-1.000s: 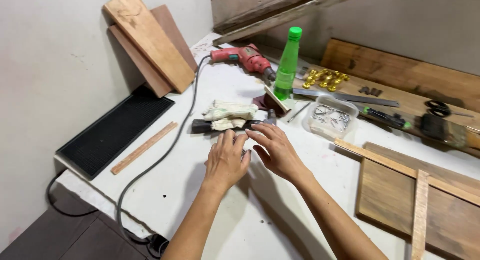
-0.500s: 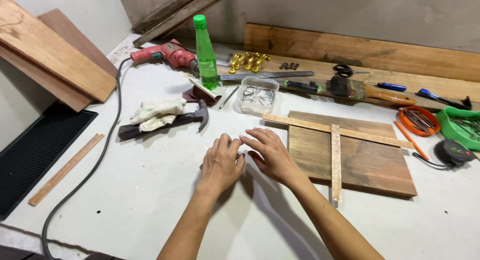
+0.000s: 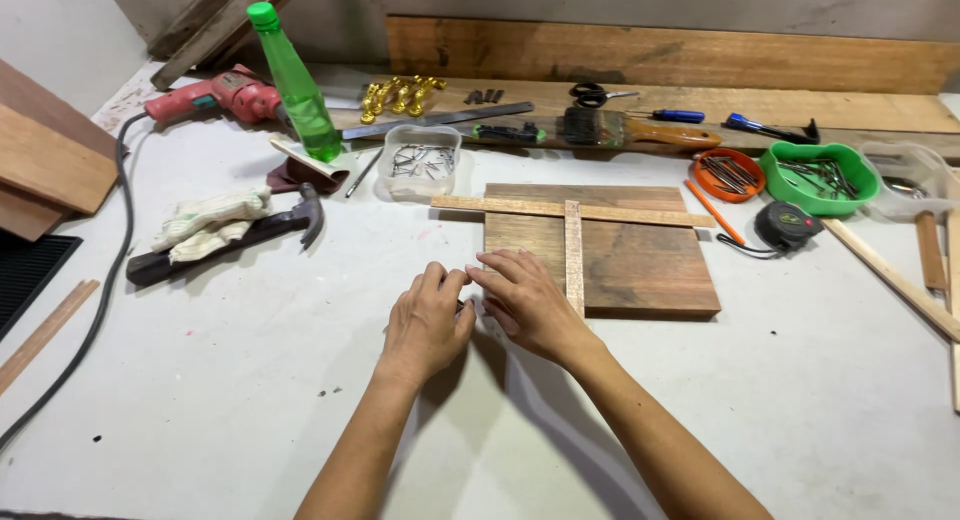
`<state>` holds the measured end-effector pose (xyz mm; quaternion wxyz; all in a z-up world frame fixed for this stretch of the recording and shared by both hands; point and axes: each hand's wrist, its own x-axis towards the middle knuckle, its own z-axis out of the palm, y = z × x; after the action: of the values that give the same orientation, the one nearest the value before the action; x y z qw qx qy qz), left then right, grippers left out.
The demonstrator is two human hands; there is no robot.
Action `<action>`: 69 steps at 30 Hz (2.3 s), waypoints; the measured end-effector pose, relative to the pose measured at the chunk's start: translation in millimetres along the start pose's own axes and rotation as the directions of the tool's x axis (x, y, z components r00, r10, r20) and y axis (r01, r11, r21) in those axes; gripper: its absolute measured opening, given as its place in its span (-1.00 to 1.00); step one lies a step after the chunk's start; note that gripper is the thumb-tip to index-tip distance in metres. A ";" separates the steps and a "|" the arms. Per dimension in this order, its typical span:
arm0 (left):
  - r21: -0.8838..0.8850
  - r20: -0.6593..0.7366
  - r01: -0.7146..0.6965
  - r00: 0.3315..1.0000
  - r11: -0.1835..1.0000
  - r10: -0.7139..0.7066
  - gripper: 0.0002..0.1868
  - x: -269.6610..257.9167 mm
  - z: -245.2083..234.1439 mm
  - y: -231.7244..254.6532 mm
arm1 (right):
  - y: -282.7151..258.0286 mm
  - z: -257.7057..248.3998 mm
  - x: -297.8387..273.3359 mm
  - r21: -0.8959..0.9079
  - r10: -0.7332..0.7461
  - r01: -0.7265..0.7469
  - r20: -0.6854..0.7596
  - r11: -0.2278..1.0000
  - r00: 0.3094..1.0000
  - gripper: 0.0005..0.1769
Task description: Sanding a small wooden strip using a piece of sandpaper at a workbench.
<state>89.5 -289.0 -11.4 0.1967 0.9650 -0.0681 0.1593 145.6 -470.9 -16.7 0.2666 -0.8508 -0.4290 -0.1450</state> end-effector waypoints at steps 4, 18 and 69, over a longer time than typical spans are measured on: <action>-0.039 0.023 -0.035 0.999 0.999 0.036 -0.65 9.0 8.7 32.9 | 17.4 -17.6 -27.5 -0.020 0.048 -0.048 -0.022 0.999 0.999 -0.45; -0.277 0.059 -0.277 0.951 0.920 0.304 -0.53 38.4 72.6 173.4 | 62.3 -125.7 -139.8 -0.153 0.303 -0.322 -0.134 0.934 0.944 -0.36; -0.434 0.003 -0.779 0.502 0.453 0.865 -0.49 189.0 243.9 508.3 | 235.4 -331.7 -361.8 -0.283 0.635 -0.813 -0.514 0.509 0.577 -0.47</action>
<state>237.0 -864.1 21.0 0.2663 0.7625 -0.5796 0.1087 116.3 -1014.0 4.4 0.1473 -0.9487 0.0806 -0.2680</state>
